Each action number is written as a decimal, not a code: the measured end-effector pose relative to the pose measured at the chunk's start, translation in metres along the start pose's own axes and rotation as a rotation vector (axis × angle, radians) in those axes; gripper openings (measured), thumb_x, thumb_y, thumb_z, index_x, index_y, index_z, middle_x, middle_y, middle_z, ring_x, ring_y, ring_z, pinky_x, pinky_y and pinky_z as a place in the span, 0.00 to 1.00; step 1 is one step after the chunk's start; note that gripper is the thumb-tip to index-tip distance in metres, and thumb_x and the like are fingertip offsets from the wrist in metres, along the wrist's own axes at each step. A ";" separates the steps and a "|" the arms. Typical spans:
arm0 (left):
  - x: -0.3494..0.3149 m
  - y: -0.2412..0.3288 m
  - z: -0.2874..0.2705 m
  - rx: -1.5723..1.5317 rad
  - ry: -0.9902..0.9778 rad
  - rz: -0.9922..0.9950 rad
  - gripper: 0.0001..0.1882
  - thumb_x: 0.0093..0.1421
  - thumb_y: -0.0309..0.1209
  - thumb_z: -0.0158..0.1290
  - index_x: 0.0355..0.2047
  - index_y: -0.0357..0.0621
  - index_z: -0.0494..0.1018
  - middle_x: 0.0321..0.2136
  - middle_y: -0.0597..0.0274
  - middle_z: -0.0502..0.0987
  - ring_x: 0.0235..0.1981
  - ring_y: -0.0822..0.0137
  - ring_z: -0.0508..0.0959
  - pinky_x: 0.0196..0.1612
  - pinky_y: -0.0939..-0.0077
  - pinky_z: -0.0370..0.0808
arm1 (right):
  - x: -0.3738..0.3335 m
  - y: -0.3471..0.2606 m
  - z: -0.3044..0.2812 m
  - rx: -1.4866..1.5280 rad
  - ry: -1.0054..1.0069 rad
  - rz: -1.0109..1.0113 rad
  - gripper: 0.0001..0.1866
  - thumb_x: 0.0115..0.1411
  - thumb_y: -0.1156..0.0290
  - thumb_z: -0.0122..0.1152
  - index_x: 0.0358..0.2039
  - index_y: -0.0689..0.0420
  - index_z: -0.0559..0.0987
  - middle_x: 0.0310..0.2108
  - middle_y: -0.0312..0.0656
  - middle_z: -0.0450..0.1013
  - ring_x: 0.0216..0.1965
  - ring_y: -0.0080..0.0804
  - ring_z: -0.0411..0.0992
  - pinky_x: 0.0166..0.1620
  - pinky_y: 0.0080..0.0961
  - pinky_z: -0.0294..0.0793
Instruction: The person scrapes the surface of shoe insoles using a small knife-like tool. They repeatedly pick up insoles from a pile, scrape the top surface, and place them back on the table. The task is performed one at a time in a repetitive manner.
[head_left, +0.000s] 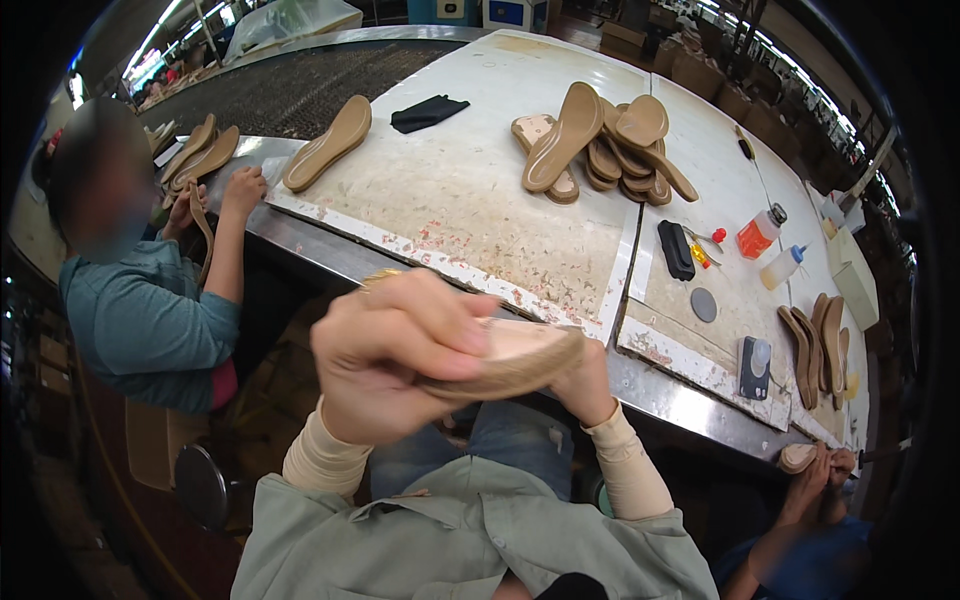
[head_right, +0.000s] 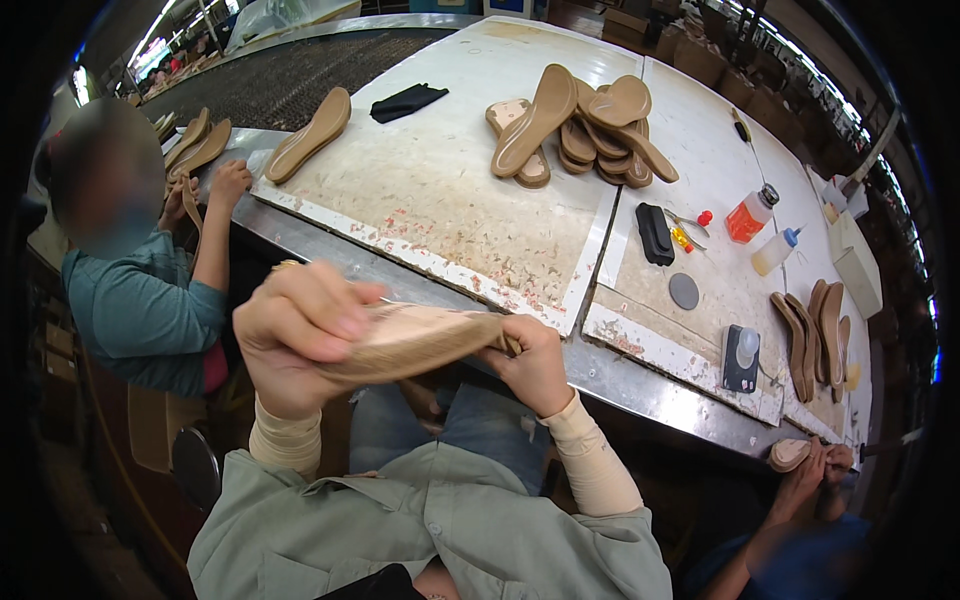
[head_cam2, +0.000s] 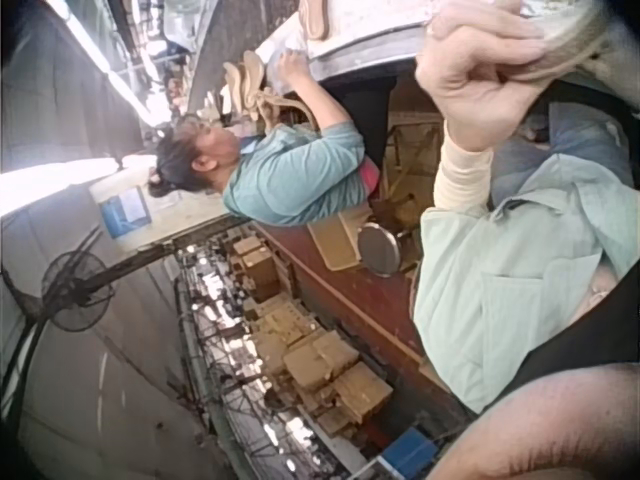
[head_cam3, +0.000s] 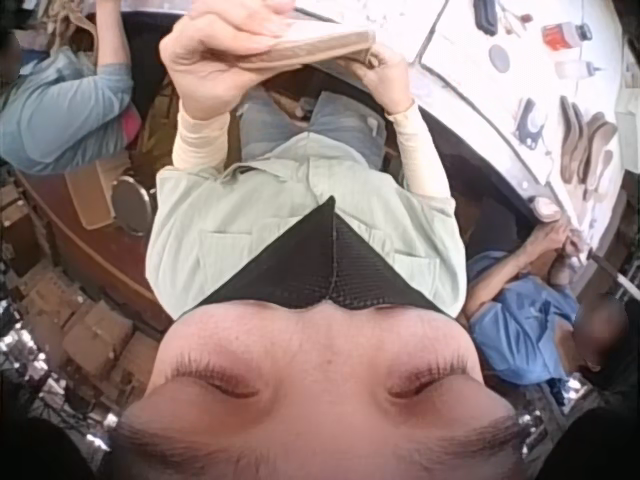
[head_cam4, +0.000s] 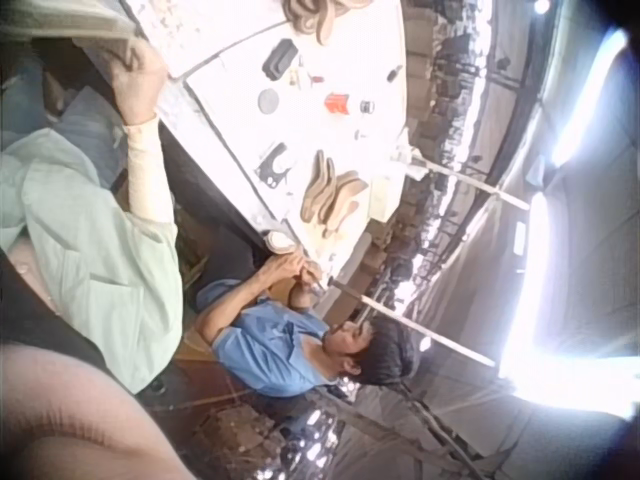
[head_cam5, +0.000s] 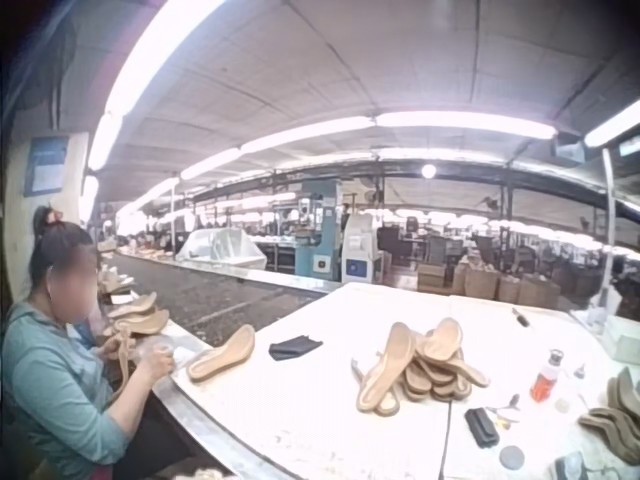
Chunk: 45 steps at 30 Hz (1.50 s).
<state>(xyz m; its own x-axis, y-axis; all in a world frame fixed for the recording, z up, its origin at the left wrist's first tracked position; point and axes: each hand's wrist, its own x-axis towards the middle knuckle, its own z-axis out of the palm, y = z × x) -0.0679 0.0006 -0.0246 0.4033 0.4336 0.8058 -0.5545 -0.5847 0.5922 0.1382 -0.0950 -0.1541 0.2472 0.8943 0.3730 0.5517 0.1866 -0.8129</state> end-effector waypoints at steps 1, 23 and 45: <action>-0.006 -0.006 -0.007 -0.067 0.067 0.025 0.13 0.41 0.18 0.68 0.24 0.42 0.76 0.30 0.58 0.78 0.34 0.67 0.79 0.51 0.58 0.77 | 0.000 -0.002 -0.003 0.032 0.012 0.027 0.14 0.45 0.79 0.72 0.36 0.60 0.82 0.32 0.41 0.79 0.32 0.21 0.76 0.36 0.22 0.74; -0.030 -0.096 0.044 0.408 -0.066 -0.327 0.15 0.46 0.22 0.63 0.37 0.36 0.77 0.33 0.54 0.81 0.36 0.62 0.81 0.42 0.75 0.74 | 0.024 -0.128 -0.071 -0.090 0.117 -0.638 0.26 0.30 0.84 0.70 0.37 0.59 0.83 0.32 0.42 0.79 0.30 0.39 0.72 0.34 0.26 0.72; -0.011 -0.025 0.052 -0.246 -0.173 -0.197 0.20 0.49 0.25 0.66 0.42 0.41 0.74 0.38 0.55 0.80 0.43 0.62 0.79 0.54 0.63 0.69 | -0.001 -0.115 -0.064 0.032 0.248 -0.504 0.20 0.38 0.86 0.72 0.34 0.58 0.80 0.33 0.45 0.78 0.30 0.37 0.76 0.33 0.24 0.74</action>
<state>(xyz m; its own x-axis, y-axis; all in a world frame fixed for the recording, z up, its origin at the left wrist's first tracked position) -0.0207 -0.0247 -0.0483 0.6256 0.3869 0.6774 -0.6040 -0.3093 0.7345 0.1257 -0.1436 -0.0326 0.1408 0.5697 0.8097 0.6267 0.5819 -0.5184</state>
